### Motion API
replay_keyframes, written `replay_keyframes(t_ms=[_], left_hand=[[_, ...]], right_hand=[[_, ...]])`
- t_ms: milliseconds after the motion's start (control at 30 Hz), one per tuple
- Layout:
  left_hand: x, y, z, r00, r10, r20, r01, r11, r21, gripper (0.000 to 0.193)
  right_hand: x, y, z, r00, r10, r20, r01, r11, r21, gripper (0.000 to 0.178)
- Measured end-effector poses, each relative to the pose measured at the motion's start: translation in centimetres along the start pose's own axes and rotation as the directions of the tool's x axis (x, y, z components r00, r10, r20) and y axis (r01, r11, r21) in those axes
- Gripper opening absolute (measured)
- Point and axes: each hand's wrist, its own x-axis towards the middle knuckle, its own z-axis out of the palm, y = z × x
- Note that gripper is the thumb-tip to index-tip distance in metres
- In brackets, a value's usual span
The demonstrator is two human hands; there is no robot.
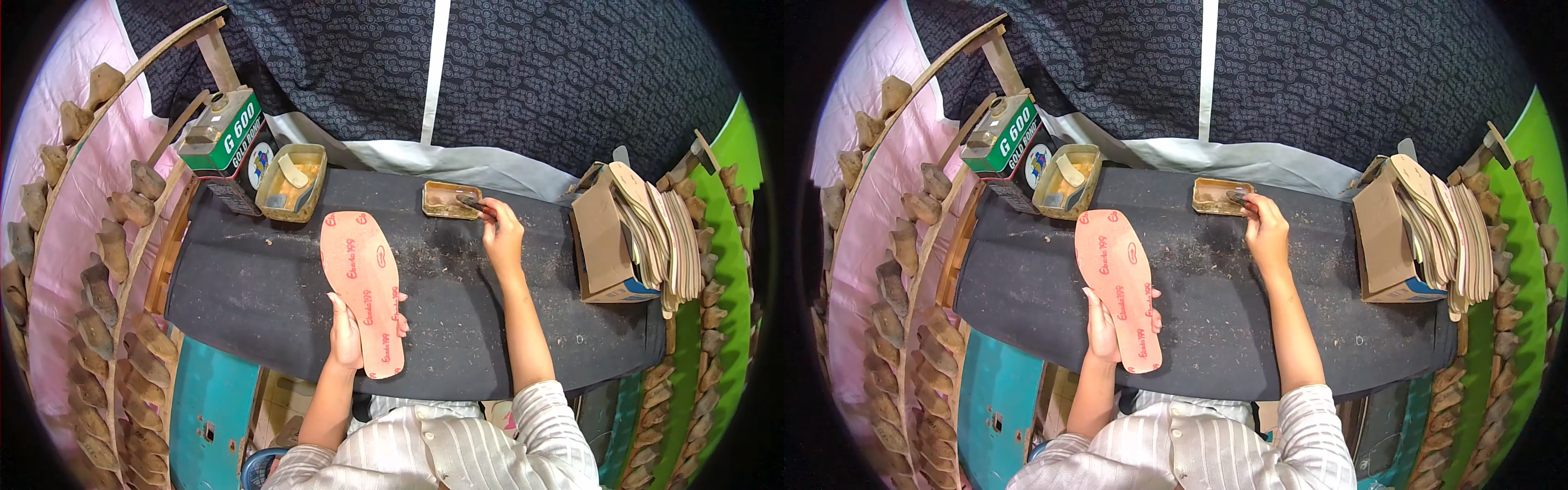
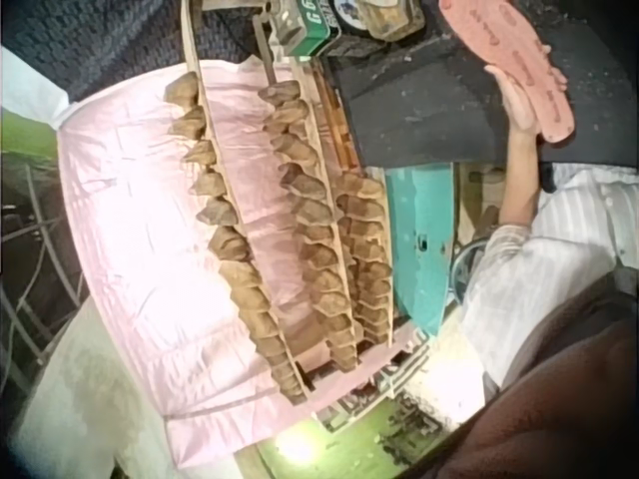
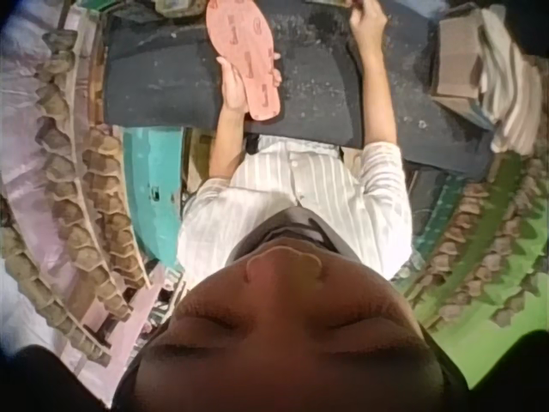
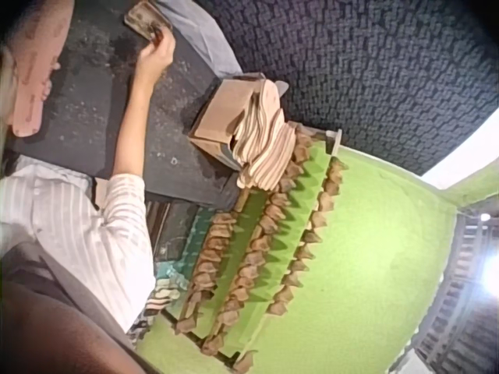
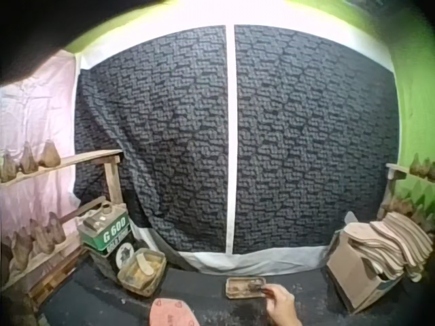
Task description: The person takes shoe soles from a box, applies adhesive onto them using a brush, and places the glued soles into a basket.
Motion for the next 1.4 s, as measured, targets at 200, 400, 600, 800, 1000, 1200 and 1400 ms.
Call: replay_keyframes(t_ms=[200, 400, 600, 800, 1000, 1200, 1400], left_hand=[[-0.1, 0.1, -0.2, 1.0, 0.012, -0.029, -0.012, 1.0, 0.008, 0.08], [0.0, 0.1, -0.2, 0.999, 0.021, -0.032, -0.021, 1.0, -0.003, 0.081], [-0.1, 0.1, -0.2, 0.998, 0.023, -0.05, -0.024, 1.0, -0.018, 0.082], [-0.1, -0.1, 0.3, 0.999, 0.038, -0.034, -0.037, 0.999, 0.03, 0.083], [-0.3, 0.6, -0.2, 0.994, 0.027, -0.106, -0.026, 1.0, 0.016, 0.081], [-0.5, 0.9, -1.0, 0.992, 0.081, -0.092, -0.072, 0.993, 0.097, 0.081], [-0.4, 0.7, 1.3, 0.994, 0.066, -0.084, -0.059, 0.995, 0.076, 0.082]], right_hand=[[-0.3, 0.9, 0.8, 1.0, -0.014, -0.006, 0.014, 0.999, 0.043, 0.031], [-0.2, -0.6, 0.3, 0.991, -0.101, -0.087, 0.104, 0.994, 0.03, 0.034], [-0.9, -9.1, -2.3, 0.947, -0.312, -0.076, 0.321, 0.929, 0.183, 0.03], [-2.0, -13.2, -2.8, 0.807, -0.591, 0.006, 0.538, 0.738, 0.406, 0.022], [-2.8, -12.9, -3.2, 0.794, -0.605, 0.065, 0.517, 0.727, 0.452, 0.028], [-2.6, -13.6, -3.8, 0.794, -0.602, 0.088, 0.481, 0.709, 0.516, 0.028], [-1.9, -14.2, -2.5, 0.762, -0.647, -0.008, 0.603, 0.705, 0.373, 0.022]])
